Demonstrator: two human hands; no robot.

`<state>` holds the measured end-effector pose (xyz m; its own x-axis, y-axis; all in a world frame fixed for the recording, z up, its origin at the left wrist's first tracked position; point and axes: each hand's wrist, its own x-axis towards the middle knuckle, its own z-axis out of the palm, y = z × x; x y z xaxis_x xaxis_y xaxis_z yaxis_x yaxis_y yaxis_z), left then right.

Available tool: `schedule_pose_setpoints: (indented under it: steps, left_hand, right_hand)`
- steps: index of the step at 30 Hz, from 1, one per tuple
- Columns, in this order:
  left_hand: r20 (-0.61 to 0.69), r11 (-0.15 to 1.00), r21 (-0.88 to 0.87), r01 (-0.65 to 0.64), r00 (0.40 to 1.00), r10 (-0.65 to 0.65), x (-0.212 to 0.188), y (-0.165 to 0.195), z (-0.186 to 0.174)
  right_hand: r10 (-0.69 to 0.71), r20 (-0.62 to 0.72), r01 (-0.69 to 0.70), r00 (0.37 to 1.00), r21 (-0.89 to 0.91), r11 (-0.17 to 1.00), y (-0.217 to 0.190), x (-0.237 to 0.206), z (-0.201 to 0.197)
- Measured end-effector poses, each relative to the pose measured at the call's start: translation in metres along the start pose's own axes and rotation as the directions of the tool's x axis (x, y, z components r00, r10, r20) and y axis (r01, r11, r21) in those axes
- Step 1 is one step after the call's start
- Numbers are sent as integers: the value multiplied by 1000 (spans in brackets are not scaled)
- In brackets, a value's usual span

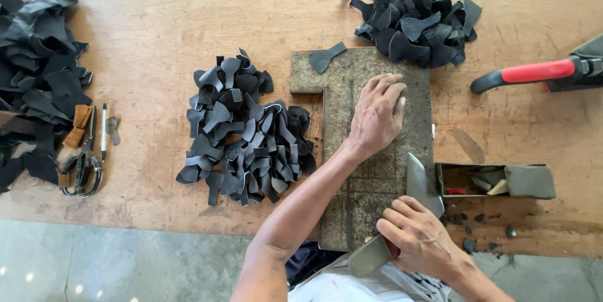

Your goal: The person trims small black rubber pieces using a curved knife on a wooden workbench. They repeatedly pick up pieces, hold them against a wooden block, and shave off edges, then place the trimmed pieces into a small metal box.

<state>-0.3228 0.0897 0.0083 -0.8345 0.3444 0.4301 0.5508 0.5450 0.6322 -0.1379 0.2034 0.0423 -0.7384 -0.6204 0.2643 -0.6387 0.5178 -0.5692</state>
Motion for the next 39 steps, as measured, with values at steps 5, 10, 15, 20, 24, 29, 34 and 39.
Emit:
schedule_pose_setpoints:
  steps: [5, 10, 15, 20, 24, 29, 34, 39]
  left_hand:
    - [-145, 1000, -4, 19, 989, -19, 10, 0, -3]
    - [-145, 951, -24, 308, 940, -308, 56, 4, -10]
    - [-242, 974, 79, 211, 952, -186, 81, 10, -11]
    - [-32, 741, -608, 285, 924, -382, 70, 1, -17]
    - [90, 421, -876, 235, 938, -335, 70, -11, -25]
    - [165, 406, -858, 316, 917, -363, 72, -16, -23]
    - [195, 423, -823, 379, 888, -416, 72, -18, -23]
    - [197, 401, -831, 386, 878, -437, 74, -23, -24]
  right_hand:
    - [25, -3, -25, 1000, -3, 1000, -1, -3, 3]
    - [22, 29, -23, 999, 14, 1000, 1, -4, 2]
    - [21, 19, -21, 1000, -3, 1000, 0, -4, 0]
    - [29, -21, -30, 999, -22, 999, -2, -2, -2]
    - [25, -38, -26, 999, -20, 999, -5, 2, -3]
    - [28, -64, -31, 998, -45, 999, -9, 5, -4]
    - [62, -41, -64, 997, -53, 996, -9, 4, -1]
    - [56, -54, -60, 997, -66, 996, -7, 2, 1]
